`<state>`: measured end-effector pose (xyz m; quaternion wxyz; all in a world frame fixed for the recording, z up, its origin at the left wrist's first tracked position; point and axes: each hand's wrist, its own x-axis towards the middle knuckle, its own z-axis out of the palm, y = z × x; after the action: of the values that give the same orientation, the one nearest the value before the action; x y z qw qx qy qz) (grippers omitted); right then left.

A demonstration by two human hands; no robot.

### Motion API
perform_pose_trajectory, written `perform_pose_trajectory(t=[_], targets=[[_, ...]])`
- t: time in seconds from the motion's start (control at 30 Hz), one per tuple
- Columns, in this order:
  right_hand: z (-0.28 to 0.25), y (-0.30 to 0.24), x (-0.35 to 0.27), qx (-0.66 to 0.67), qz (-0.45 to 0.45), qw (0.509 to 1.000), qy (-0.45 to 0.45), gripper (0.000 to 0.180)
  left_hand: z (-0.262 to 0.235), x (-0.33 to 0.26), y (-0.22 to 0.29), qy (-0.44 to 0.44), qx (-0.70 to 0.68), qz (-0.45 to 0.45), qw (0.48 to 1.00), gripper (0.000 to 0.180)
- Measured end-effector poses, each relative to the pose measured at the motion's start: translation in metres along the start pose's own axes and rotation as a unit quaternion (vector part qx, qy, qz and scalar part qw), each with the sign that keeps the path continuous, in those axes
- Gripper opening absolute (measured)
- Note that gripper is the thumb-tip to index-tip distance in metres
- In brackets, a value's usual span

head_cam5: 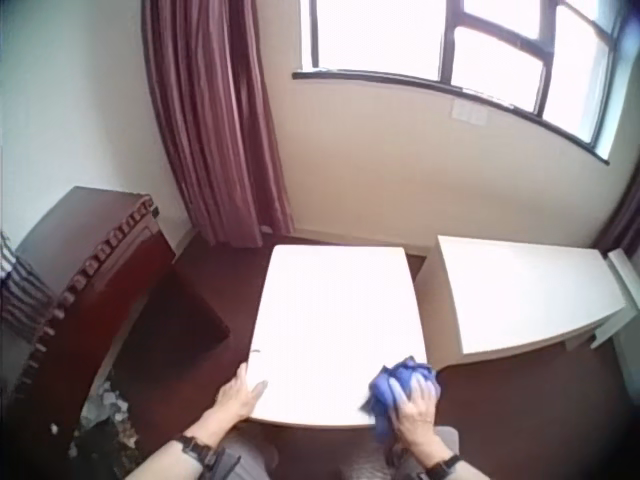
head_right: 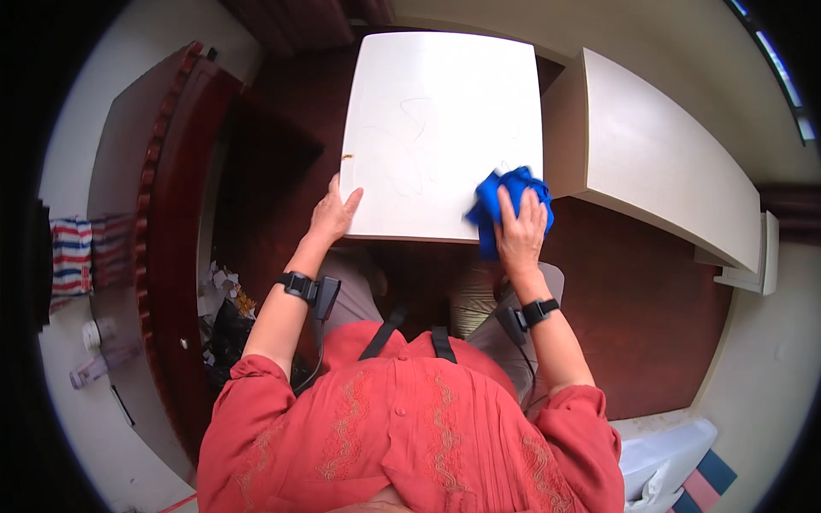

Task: Wiping down various pieces of furniture in a room using a blue cloth.

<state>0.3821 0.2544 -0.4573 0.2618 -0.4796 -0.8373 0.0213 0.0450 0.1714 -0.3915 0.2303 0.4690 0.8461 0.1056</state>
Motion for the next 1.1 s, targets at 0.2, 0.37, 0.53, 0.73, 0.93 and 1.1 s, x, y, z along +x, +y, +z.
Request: perform_pose_trajectory(t=[0.2,0.37,0.53,0.73,0.93,1.1], targets=[[-0.033,-0.027,-0.016,0.070,-0.204,0.975,-0.059,0.059,0.004,-0.023,-0.028,0.095,0.029,0.066,0.993,0.079],[-0.018,-0.079,0.000,0.121,-0.286,0.948,-0.071,0.048,0.019,-0.024,-0.048,0.103,-0.066,0.078,0.989,0.070],[0.012,-0.152,0.014,0.181,-0.331,0.926,-0.021,0.044,0.035,-0.016,-0.049,0.141,-0.244,0.093,0.955,0.056],[0.021,-0.209,0.029,0.182,-0.306,0.934,-0.006,0.044,0.030,0.008,-0.078,0.097,-0.388,0.069,0.914,0.059],[0.015,-0.154,0.000,0.138,-0.282,0.949,-0.031,0.047,0.016,-0.038,-0.041,0.174,-0.062,0.115,0.976,0.055],[-0.008,-0.144,-0.010,0.212,-0.205,0.950,-0.105,0.085,0.000,-0.110,0.010,0.159,-0.054,0.374,0.912,0.059]])
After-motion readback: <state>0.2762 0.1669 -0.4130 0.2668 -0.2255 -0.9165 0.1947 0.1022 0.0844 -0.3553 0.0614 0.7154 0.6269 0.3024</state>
